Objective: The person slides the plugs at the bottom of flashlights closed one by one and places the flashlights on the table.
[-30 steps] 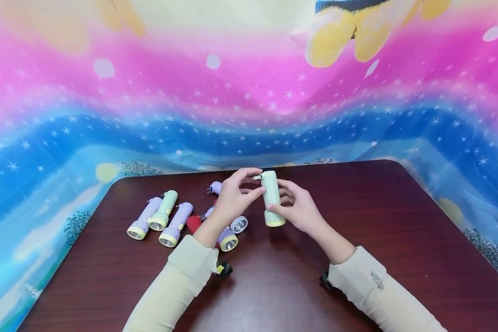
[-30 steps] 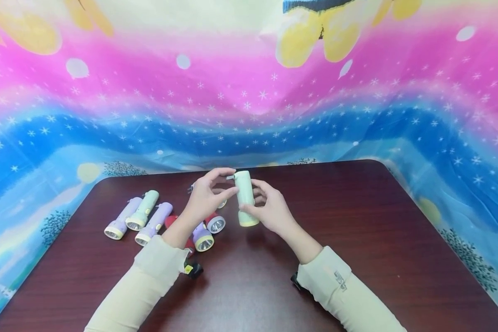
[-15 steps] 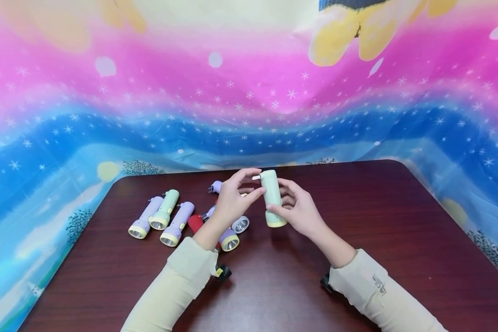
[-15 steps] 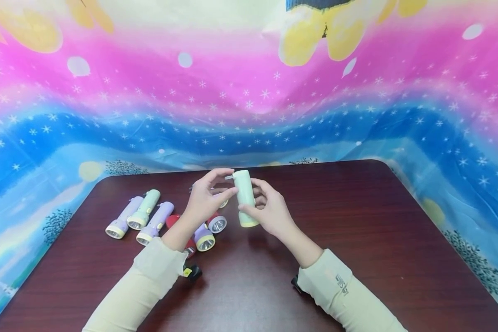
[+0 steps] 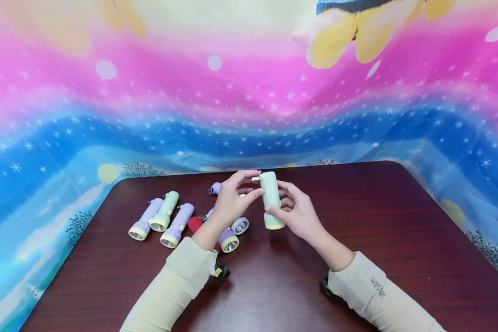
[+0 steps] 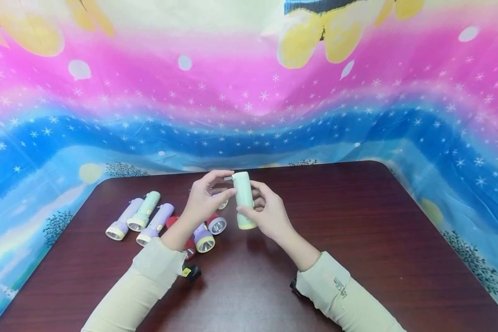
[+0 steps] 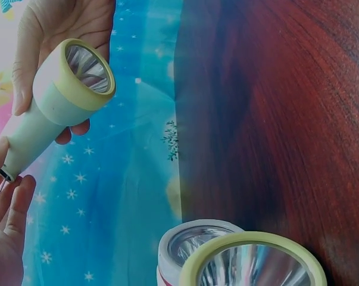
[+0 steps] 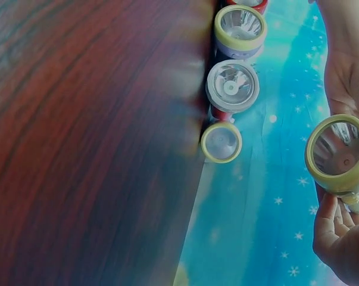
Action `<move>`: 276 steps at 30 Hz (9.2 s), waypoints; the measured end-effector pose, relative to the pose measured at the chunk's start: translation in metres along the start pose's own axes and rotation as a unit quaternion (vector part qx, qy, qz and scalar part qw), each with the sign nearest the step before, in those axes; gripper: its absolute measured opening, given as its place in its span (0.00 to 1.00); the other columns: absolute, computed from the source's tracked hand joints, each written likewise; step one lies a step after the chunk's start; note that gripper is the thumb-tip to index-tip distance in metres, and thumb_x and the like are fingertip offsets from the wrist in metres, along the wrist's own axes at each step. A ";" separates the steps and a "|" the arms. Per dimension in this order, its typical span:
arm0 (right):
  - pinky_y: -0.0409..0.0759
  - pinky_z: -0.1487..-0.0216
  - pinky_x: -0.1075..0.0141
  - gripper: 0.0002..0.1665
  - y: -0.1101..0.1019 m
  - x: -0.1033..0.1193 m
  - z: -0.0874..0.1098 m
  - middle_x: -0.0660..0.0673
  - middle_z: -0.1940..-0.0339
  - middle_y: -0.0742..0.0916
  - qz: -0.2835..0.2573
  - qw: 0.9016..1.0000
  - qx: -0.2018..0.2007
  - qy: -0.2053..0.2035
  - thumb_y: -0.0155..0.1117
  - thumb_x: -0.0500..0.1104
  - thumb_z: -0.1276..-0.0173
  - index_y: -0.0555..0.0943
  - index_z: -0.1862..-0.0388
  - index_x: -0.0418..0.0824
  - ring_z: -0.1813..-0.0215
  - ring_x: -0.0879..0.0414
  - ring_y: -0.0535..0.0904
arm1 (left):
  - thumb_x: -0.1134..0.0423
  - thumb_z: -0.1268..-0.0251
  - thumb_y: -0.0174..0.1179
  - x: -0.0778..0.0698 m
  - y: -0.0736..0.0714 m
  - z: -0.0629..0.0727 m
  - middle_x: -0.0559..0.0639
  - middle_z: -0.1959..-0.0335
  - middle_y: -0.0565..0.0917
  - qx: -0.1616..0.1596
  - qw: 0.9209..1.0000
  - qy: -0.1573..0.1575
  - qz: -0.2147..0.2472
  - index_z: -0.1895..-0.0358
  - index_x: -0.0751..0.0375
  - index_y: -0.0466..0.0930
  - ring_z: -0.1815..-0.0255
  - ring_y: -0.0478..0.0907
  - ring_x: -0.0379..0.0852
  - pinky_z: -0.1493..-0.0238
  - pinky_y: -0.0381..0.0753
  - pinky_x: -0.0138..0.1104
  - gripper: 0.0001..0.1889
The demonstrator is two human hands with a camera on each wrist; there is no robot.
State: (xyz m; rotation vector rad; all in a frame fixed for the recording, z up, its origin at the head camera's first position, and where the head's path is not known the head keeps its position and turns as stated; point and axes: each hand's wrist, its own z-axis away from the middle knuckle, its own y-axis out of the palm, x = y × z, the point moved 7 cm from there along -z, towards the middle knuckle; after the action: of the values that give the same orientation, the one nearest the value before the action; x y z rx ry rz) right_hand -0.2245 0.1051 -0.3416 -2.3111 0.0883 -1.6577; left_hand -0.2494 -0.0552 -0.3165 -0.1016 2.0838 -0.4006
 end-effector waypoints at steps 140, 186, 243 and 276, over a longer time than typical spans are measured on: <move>0.84 0.59 0.73 0.35 -0.087 -0.034 0.022 0.29 0.50 0.86 0.091 0.996 0.003 0.012 0.68 0.38 0.33 0.69 0.29 0.37 0.60 0.67 0.84 | 0.59 0.33 0.65 0.007 0.091 -0.033 0.46 0.39 0.80 0.129 0.987 0.038 -0.093 0.35 0.51 0.76 0.38 0.75 0.45 0.51 0.81 0.29 0.23; 0.80 0.68 0.63 0.45 -0.144 -0.066 0.043 0.30 0.54 0.85 0.330 0.937 0.025 0.114 0.73 0.50 0.38 0.67 0.31 0.27 0.61 0.47 0.82 | 0.56 0.39 0.70 0.043 0.187 -0.035 0.40 0.51 0.83 0.172 0.979 -0.070 -0.088 0.39 0.47 0.79 0.54 0.80 0.37 0.63 0.78 0.21 0.24; 0.76 0.71 0.63 0.37 -0.145 -0.083 0.042 0.42 0.67 0.84 0.360 0.912 0.097 0.172 0.69 0.49 0.35 0.69 0.36 0.26 0.69 0.55 0.78 | 0.57 0.41 0.72 0.061 0.213 -0.037 0.43 0.56 0.86 0.230 0.959 -0.106 -0.126 0.48 0.52 0.83 0.56 0.81 0.33 0.56 0.75 0.18 0.18; 0.76 0.69 0.62 0.40 -0.146 -0.090 0.037 0.39 0.64 0.84 0.355 0.910 0.136 0.169 0.70 0.48 0.36 0.67 0.33 0.28 0.66 0.52 0.79 | 0.56 0.32 0.64 0.060 0.122 -0.067 0.51 0.49 0.85 0.216 0.958 -0.108 -0.153 0.43 0.56 0.81 0.51 0.83 0.42 0.47 0.81 0.30 0.17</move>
State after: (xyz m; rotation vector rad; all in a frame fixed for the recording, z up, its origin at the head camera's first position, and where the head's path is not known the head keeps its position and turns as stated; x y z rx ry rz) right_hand -0.2373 0.2716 -0.3958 -1.4949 0.6431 -1.5166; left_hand -0.3263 0.0616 -0.3735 -0.1990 1.7246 -0.9801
